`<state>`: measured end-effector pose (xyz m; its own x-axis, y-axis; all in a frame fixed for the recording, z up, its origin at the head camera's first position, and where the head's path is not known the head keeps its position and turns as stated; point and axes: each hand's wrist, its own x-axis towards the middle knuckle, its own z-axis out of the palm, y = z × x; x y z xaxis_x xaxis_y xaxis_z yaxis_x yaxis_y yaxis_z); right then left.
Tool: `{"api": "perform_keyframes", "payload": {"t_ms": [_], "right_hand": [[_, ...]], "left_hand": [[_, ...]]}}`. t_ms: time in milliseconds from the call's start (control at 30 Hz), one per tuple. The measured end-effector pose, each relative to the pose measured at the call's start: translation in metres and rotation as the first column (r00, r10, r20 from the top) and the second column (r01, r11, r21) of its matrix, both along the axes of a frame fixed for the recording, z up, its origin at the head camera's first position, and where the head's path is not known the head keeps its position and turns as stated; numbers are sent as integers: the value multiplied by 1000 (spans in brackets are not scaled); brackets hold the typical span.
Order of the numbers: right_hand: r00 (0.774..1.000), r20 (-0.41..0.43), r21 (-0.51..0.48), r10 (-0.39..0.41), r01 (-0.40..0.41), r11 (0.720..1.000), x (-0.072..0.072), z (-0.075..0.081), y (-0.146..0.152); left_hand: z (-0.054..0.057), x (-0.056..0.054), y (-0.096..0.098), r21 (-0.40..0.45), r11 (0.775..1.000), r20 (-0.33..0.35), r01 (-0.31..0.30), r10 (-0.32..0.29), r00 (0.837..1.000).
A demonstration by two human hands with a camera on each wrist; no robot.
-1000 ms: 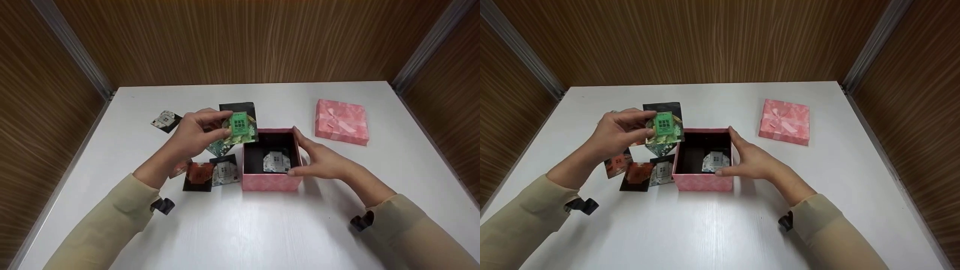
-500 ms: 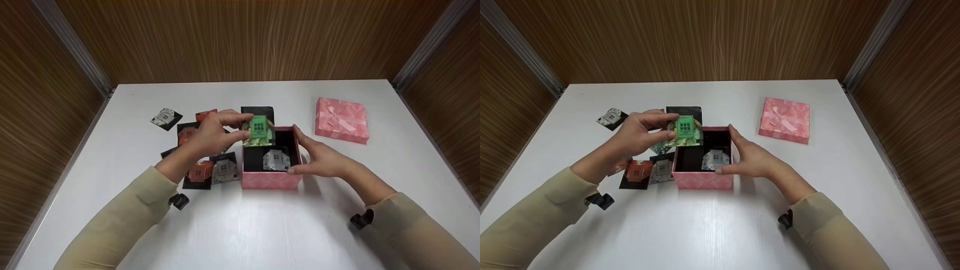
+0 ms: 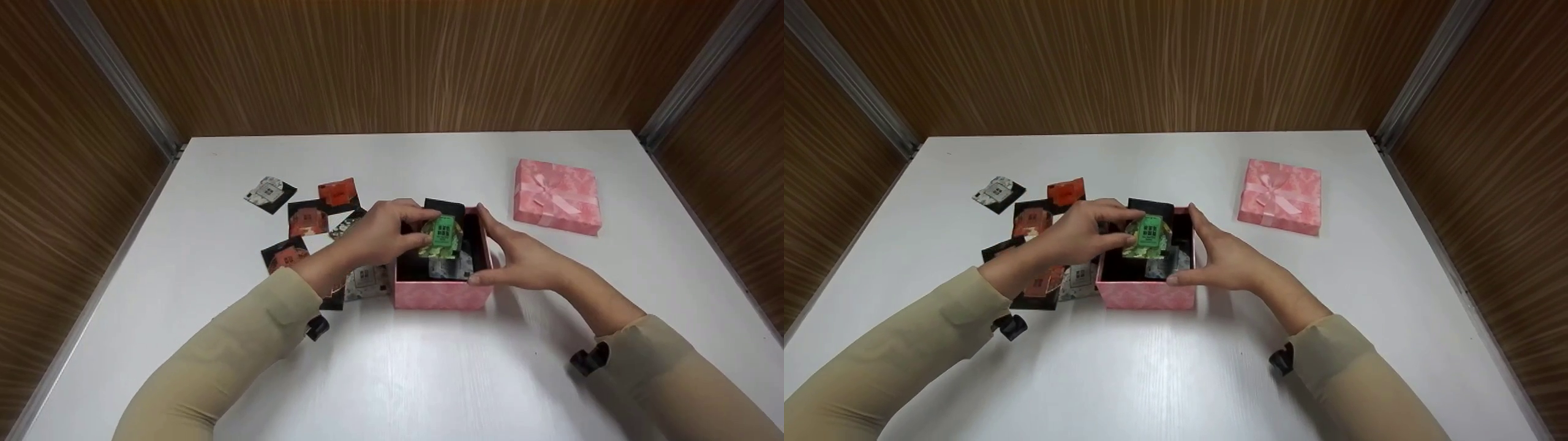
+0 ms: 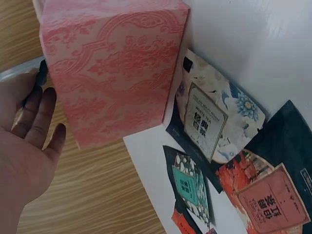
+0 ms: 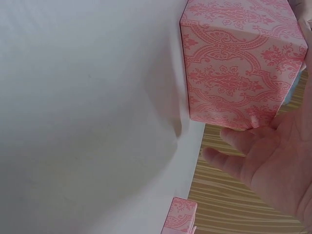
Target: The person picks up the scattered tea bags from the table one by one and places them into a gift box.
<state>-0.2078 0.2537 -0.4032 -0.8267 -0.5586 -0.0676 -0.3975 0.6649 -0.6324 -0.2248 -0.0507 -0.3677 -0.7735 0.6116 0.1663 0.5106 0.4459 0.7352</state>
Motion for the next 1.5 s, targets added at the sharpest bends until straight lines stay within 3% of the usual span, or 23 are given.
{"api": "perform_keyframes", "payload": {"t_ms": [233, 467, 967, 1133, 1500], "right_hand": [[1000, 4, 26, -10, 10, 1000, 0, 0, -1], [1000, 15, 20, -13, 12, 1000, 1, 1, 0], [1000, 12, 21, -8, 8, 1000, 1, 2, 0], [1000, 13, 15, -8, 7, 1000, 1, 2, 0], [1000, 0, 5, 3, -3, 1000, 0, 0, 0]], "left_hand": [[-6, -1, 16, -73, 996, -27, 56, -59, 998], [-12, -5, 29, -179, 982, -44, 66, -75, 996], [-17, -10, 46, -426, 905, -163, 22, -101, 981], [-18, -11, 47, -464, 886, -196, 10, -113, 974], [-16, -11, 50, -529, 848, -199, -19, -103, 975]]}}
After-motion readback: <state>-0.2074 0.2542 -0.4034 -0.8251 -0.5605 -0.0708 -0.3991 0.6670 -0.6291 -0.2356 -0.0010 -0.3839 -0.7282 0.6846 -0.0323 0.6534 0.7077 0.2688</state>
